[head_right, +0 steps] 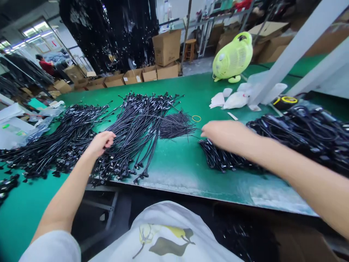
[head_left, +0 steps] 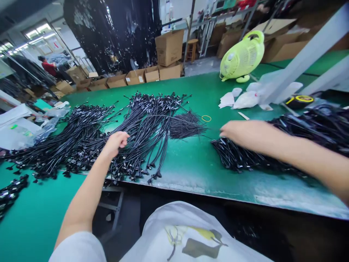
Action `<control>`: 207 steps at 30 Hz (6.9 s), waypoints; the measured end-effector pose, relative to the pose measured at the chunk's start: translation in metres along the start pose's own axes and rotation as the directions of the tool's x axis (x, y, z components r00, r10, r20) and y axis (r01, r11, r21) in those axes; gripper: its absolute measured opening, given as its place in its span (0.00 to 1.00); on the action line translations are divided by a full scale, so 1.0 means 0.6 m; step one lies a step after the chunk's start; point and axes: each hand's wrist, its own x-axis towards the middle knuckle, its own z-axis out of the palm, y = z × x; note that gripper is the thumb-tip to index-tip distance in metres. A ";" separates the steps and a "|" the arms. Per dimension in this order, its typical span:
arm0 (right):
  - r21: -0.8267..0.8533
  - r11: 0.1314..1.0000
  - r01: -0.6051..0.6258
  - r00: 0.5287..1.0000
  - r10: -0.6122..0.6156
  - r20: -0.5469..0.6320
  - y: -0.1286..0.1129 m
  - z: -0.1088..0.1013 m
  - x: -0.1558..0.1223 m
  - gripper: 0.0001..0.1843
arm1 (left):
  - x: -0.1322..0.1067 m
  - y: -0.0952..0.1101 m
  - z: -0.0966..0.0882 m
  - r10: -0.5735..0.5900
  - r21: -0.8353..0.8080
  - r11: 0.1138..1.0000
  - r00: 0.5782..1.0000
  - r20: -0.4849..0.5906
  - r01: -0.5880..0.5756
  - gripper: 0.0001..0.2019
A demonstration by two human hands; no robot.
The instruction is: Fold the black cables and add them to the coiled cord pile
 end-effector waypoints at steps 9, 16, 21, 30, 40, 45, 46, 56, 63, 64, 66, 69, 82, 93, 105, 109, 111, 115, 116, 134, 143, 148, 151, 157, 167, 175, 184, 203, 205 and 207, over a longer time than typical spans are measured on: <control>0.087 0.981 0.172 0.980 -0.162 -0.112 -0.175 -0.044 0.023 0.18 | -0.168 0.014 0.205 0.153 -0.405 0.910 0.840 0.521 0.086 0.15; 0.320 0.938 0.135 0.978 -0.074 -0.196 -0.068 0.046 0.020 0.18 | -0.145 0.015 0.115 0.106 -0.750 0.559 0.867 0.487 0.353 0.11; 0.315 0.930 0.190 0.934 -0.072 -0.350 -0.072 0.066 -0.021 0.18 | -0.120 0.022 0.097 0.036 -0.891 0.402 0.969 0.246 0.211 0.11; 0.324 0.741 0.588 0.805 -0.496 -0.326 -0.204 0.010 -0.040 0.14 | -0.133 0.023 0.223 0.252 -0.393 0.915 0.885 0.390 -0.087 0.14; 0.984 0.036 0.177 0.964 0.197 -0.180 -0.222 0.047 0.021 0.21 | -0.148 0.028 0.247 0.206 -0.704 0.702 0.915 0.348 0.109 0.18; 0.858 -0.510 -0.066 0.946 0.241 0.216 -0.258 0.095 0.034 0.23 | -0.166 0.013 0.274 0.137 -0.661 0.731 0.911 0.389 0.172 0.22; 0.824 -0.560 -0.087 0.944 0.218 0.248 -0.259 0.097 0.034 0.23 | -0.172 0.011 0.277 0.113 -0.686 0.704 0.925 0.362 0.182 0.22; 0.798 -0.584 -0.151 0.940 0.165 0.298 -0.279 0.138 0.010 0.21 | -0.172 0.016 0.247 -0.142 -0.878 0.302 0.928 0.344 0.372 0.13; 0.931 -0.171 -0.323 0.945 -0.002 0.328 -0.253 0.186 -0.061 0.20 | -0.163 0.013 0.182 -0.061 -0.863 0.430 0.962 0.267 0.266 0.13; 0.959 -0.053 -0.277 0.956 0.084 0.281 -0.242 0.186 -0.068 0.19 | -0.163 0.012 0.174 -0.053 -0.836 0.466 0.952 0.301 0.290 0.13; 0.960 0.234 -0.156 0.967 0.235 0.099 -0.220 0.178 -0.074 0.18 | -0.165 0.008 0.167 -0.035 -0.761 0.546 0.916 0.399 0.351 0.15; 0.822 0.569 -0.022 0.967 0.221 -0.127 -0.193 0.159 -0.064 0.17 | -0.169 -0.001 0.172 -0.002 -0.687 0.611 0.868 0.496 0.394 0.16; 0.675 0.727 0.125 0.965 0.069 -0.254 -0.127 0.158 -0.064 0.17 | -0.180 0.007 0.094 -0.054 -0.813 0.537 0.971 0.234 0.225 0.14; 0.764 0.527 0.371 0.926 -0.265 -0.267 -0.236 0.039 -0.042 0.10 | -0.191 -0.004 0.237 0.228 -0.243 0.961 0.876 0.425 -0.132 0.15; 0.742 -0.668 -0.061 0.927 0.238 0.290 -0.275 0.111 0.008 0.23 | -0.182 -0.009 0.289 -0.003 -0.733 0.601 0.918 0.397 0.319 0.20; 0.618 -0.755 -0.218 0.954 -0.030 0.300 -0.265 0.116 0.001 0.26 | -0.196 -0.027 0.308 -0.057 -0.729 0.602 0.928 0.368 0.326 0.20; 0.646 -0.736 -0.202 0.964 -0.031 0.266 -0.268 0.117 -0.005 0.25 | -0.201 -0.033 0.307 -0.005 -0.622 0.738 0.923 0.384 0.263 0.19; 0.826 -0.560 -0.061 0.977 0.136 0.164 -0.299 0.110 -0.024 0.22 | -0.204 -0.042 0.291 0.109 -0.301 0.953 0.881 0.460 0.039 0.17; 0.855 -0.514 -0.062 0.976 0.147 0.159 -0.308 0.109 -0.029 0.22 | -0.204 -0.044 0.286 0.097 -0.224 0.974 0.862 0.498 0.020 0.17; 0.670 -0.693 -0.267 0.963 -0.166 0.212 -0.283 0.115 -0.014 0.27 | -0.251 -0.024 0.314 -0.067 -0.383 0.509 0.479 0.875 0.771 0.28; 0.660 -0.738 -0.143 0.981 -0.017 0.194 -0.284 0.112 -0.009 0.26 | -0.268 -0.017 0.319 -0.036 -0.535 0.406 0.598 0.800 0.741 0.23; 0.666 -0.734 -0.133 0.979 0.008 0.204 -0.289 0.111 -0.008 0.26 | -0.265 -0.023 0.329 -0.089 -0.503 0.478 0.609 0.788 0.721 0.31; 0.690 -0.717 -0.101 0.989 0.004 0.148 -0.290 0.110 -0.007 0.25 | -0.264 -0.021 0.330 -0.123 -0.492 0.477 0.610 0.783 0.728 0.35; 0.655 -0.748 -0.107 0.981 0.027 0.190 -0.286 0.116 0.004 0.26 | -0.253 -0.012 0.328 -0.130 -0.527 0.264 0.571 0.811 0.808 0.31; 0.764 -0.638 -0.097 0.962 0.137 0.237 -0.278 0.125 0.001 0.17 | -0.246 -0.007 0.321 -0.086 -0.534 0.262 0.571 0.816 0.804 0.28; 0.698 -0.706 -0.121 0.963 0.086 0.254 -0.279 0.136 0.006 0.17 | -0.242 -0.004 0.341 -0.237 -0.590 0.178 0.617 0.751 0.787 0.18; 0.724 -0.675 -0.145 0.985 -0.033 0.167 -0.267 0.131 -0.001 0.17 | -0.243 -0.008 0.332 -0.178 -0.534 0.221 0.572 0.801 0.816 0.16; 0.607 -0.770 -0.199 0.937 0.030 0.347 -0.264 0.120 -0.027 0.17 | -0.225 -0.063 0.328 -0.199 -0.356 0.549 0.531 0.824 0.757 0.21; 0.610 -0.749 -0.257 0.940 -0.048 0.337 -0.263 0.121 -0.026 0.19 | -0.223 -0.058 0.322 -0.194 -0.308 0.486 0.445 0.874 0.818 0.21; 0.592 -0.756 -0.279 0.942 -0.096 0.321 -0.259 0.123 -0.026 0.19 | -0.222 -0.050 0.317 -0.179 -0.292 0.402 0.387 0.904 0.868 0.18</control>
